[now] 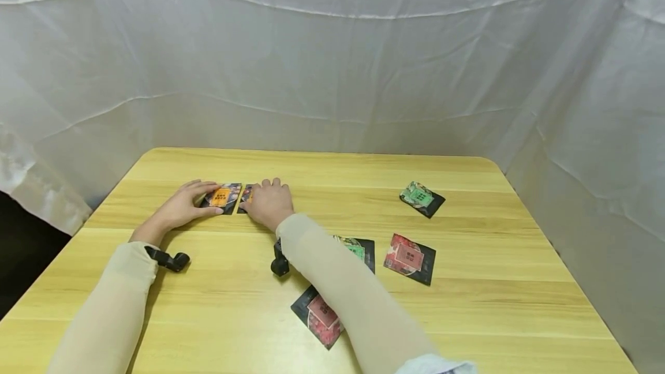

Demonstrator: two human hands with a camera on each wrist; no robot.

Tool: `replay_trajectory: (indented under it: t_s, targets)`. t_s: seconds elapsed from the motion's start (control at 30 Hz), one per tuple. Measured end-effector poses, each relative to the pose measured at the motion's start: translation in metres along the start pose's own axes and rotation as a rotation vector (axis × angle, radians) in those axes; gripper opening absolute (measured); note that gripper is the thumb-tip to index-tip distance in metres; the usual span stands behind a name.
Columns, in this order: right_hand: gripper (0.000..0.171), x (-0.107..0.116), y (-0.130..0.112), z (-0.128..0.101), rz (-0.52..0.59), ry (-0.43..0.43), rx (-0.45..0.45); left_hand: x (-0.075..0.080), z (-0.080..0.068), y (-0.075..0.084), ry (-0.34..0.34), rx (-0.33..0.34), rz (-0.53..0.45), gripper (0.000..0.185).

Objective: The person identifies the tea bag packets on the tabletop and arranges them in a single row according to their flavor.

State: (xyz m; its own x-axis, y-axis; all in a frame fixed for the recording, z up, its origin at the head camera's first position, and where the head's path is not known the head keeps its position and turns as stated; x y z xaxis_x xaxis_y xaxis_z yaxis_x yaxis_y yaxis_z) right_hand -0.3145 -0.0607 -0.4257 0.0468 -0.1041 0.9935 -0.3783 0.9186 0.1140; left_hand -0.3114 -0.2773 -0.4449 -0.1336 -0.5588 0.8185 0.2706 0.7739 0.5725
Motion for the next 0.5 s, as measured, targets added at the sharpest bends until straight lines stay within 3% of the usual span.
replay_trajectory:
  t_s: [0.5]
  targets:
    - [0.067,-0.0026,-0.0090,0.0000,0.008,0.044,0.000,-0.0002,0.0008,0.0004,0.013,-0.007,0.009,0.084]
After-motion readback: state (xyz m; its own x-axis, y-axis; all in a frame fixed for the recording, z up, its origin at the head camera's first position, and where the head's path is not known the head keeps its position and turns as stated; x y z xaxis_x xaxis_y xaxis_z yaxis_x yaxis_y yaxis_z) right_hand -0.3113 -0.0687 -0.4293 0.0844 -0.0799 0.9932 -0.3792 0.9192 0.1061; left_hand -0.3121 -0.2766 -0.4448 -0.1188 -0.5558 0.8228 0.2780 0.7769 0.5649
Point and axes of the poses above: each hand's wrist, its own z-axis towards the middle knuckle, its own x-axis out of the back of the hand, y = z × x, the point moved 4 cm from there along z, towards the middle knuckle, and after that the axes turned 5 degrees about -z, right-handed, at the moved point
